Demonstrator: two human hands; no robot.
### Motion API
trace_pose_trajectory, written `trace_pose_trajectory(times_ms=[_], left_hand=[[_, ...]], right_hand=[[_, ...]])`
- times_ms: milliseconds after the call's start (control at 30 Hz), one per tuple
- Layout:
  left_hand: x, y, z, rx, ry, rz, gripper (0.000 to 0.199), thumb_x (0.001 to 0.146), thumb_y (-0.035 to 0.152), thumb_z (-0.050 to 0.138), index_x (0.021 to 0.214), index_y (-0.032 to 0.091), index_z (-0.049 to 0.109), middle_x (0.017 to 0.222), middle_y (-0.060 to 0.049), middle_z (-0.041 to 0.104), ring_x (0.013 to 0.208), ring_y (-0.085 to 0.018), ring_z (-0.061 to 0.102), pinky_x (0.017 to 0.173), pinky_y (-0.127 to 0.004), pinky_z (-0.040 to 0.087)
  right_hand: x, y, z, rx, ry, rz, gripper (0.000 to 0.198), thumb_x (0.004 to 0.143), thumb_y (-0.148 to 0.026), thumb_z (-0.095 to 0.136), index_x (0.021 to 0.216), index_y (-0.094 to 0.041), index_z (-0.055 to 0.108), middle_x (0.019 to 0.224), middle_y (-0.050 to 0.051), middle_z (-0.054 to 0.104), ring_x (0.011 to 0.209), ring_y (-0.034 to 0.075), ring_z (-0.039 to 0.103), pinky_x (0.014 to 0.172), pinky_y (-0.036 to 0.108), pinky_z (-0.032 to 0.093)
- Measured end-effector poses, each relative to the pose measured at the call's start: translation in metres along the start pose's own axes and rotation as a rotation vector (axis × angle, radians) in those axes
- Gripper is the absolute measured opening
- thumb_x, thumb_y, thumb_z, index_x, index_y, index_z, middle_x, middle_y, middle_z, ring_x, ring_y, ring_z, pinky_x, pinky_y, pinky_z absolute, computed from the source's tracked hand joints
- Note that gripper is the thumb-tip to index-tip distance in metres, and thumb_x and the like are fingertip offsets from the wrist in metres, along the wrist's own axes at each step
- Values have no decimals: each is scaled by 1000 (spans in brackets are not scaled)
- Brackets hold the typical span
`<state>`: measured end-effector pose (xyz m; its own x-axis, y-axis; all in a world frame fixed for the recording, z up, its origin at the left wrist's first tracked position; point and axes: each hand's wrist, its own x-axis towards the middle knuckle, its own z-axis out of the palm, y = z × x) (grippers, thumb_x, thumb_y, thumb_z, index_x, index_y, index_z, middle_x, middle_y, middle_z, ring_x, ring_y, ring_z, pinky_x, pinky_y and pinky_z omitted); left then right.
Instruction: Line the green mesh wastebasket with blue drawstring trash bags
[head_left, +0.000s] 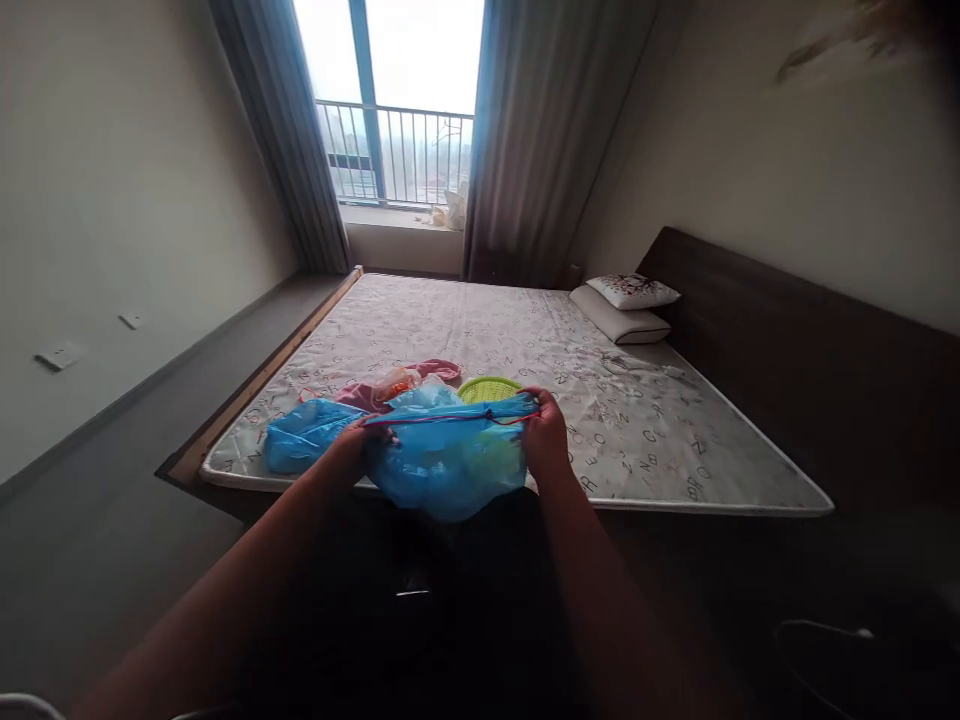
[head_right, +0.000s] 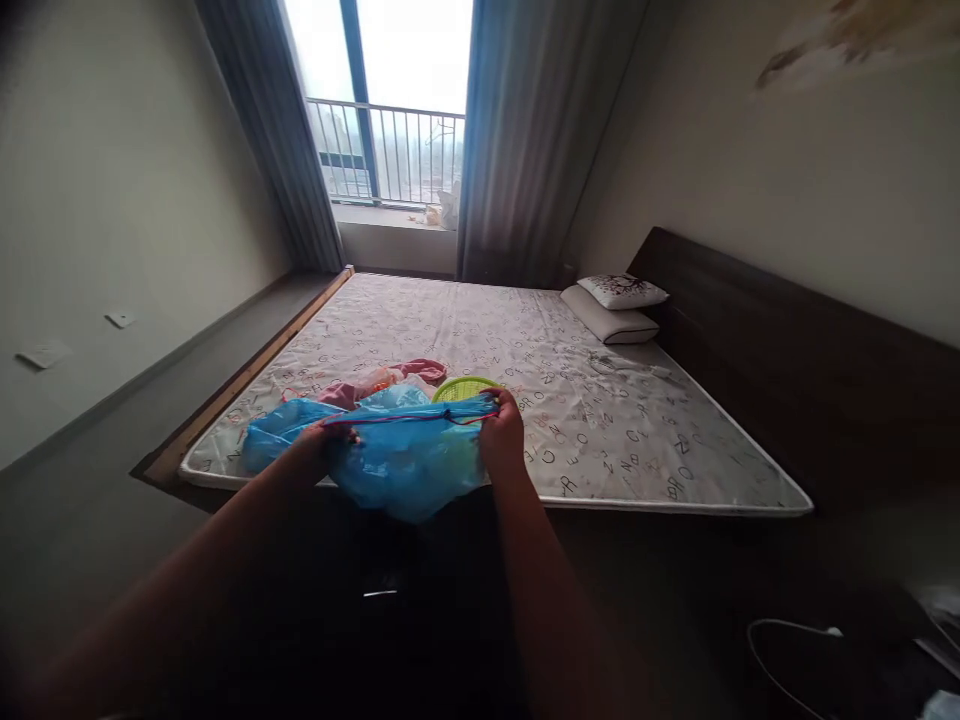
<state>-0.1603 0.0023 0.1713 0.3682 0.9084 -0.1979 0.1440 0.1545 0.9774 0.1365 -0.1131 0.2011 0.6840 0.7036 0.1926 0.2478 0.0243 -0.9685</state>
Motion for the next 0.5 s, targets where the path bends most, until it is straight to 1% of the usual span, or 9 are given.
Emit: trace_pose_trajectory(times_ms=[67, 100, 133, 200, 267, 333, 400, 433, 500], left_hand=[[5, 8, 21, -119, -109, 40, 39, 71, 45, 79, 100, 19, 71, 75, -2, 67, 69, -19, 66, 68, -30, 55], [7, 10, 33, -112, -172, 59, 50, 69, 45, 84, 110, 19, 72, 78, -1, 68, 69, -19, 66, 68, -29, 54], [9, 10, 44, -41, -228, 85, 62, 65, 43, 90, 120, 20, 72, 82, -1, 70, 72, -20, 68, 69, -29, 55], [17, 7, 66, 275, -277, 169, 82, 60, 36, 96, 136, 22, 69, 92, -4, 75, 84, -26, 72, 76, -33, 57], [32, -1, 87, 662, -229, 244, 88, 69, 33, 92, 150, 22, 60, 104, -9, 78, 99, -34, 74, 88, -40, 57], [53, -9, 104, 899, -121, 226, 82, 86, 35, 80, 160, 18, 50, 113, -16, 78, 110, -38, 74, 95, -45, 55], [77, -15, 116, 979, -47, 176, 77, 96, 36, 69, 165, 15, 42, 125, -21, 76, 117, -40, 73, 99, -46, 53], [89, -18, 121, 990, -30, 177, 74, 97, 35, 66, 164, 15, 43, 130, -22, 74, 121, -39, 71, 100, -46, 53], [113, -20, 132, 1012, -37, 249, 58, 98, 28, 63, 154, 17, 57, 136, -22, 71, 125, -37, 69, 105, -45, 52]], right_hand=[[0, 7, -7, 54, 223, -42, 40, 77, -32, 50, 113, -21, 64, 105, 5, 71, 95, 23, 66, 87, 36, 53], [-2, 11, -10, 84, 320, -52, 40, 80, -32, 48, 117, -22, 61, 109, 6, 70, 97, 23, 66, 88, 36, 54], [-4, 16, -12, 108, 394, -56, 40, 82, -32, 47, 120, -23, 58, 113, 7, 68, 100, 23, 66, 88, 37, 54], [-7, 27, -15, 119, 464, -41, 41, 87, -32, 45, 127, -23, 54, 124, 10, 64, 109, 24, 65, 93, 38, 55], [-9, 41, -19, 72, 461, -2, 46, 92, -33, 45, 136, -22, 50, 133, 15, 61, 121, 27, 63, 101, 41, 54], [-7, 58, -24, -8, 415, 22, 49, 95, -33, 44, 143, -21, 47, 139, 17, 59, 131, 29, 59, 107, 42, 51], [-2, 77, -28, -101, 343, -1, 51, 96, -28, 43, 146, -21, 48, 144, 18, 58, 139, 29, 55, 113, 44, 49], [1, 88, -29, -153, 301, -23, 52, 95, -24, 42, 147, -21, 50, 145, 17, 58, 142, 29, 54, 116, 46, 47], [8, 109, -30, -275, 184, -41, 58, 90, -14, 44, 145, -21, 57, 148, 17, 56, 145, 28, 52, 120, 48, 44]])
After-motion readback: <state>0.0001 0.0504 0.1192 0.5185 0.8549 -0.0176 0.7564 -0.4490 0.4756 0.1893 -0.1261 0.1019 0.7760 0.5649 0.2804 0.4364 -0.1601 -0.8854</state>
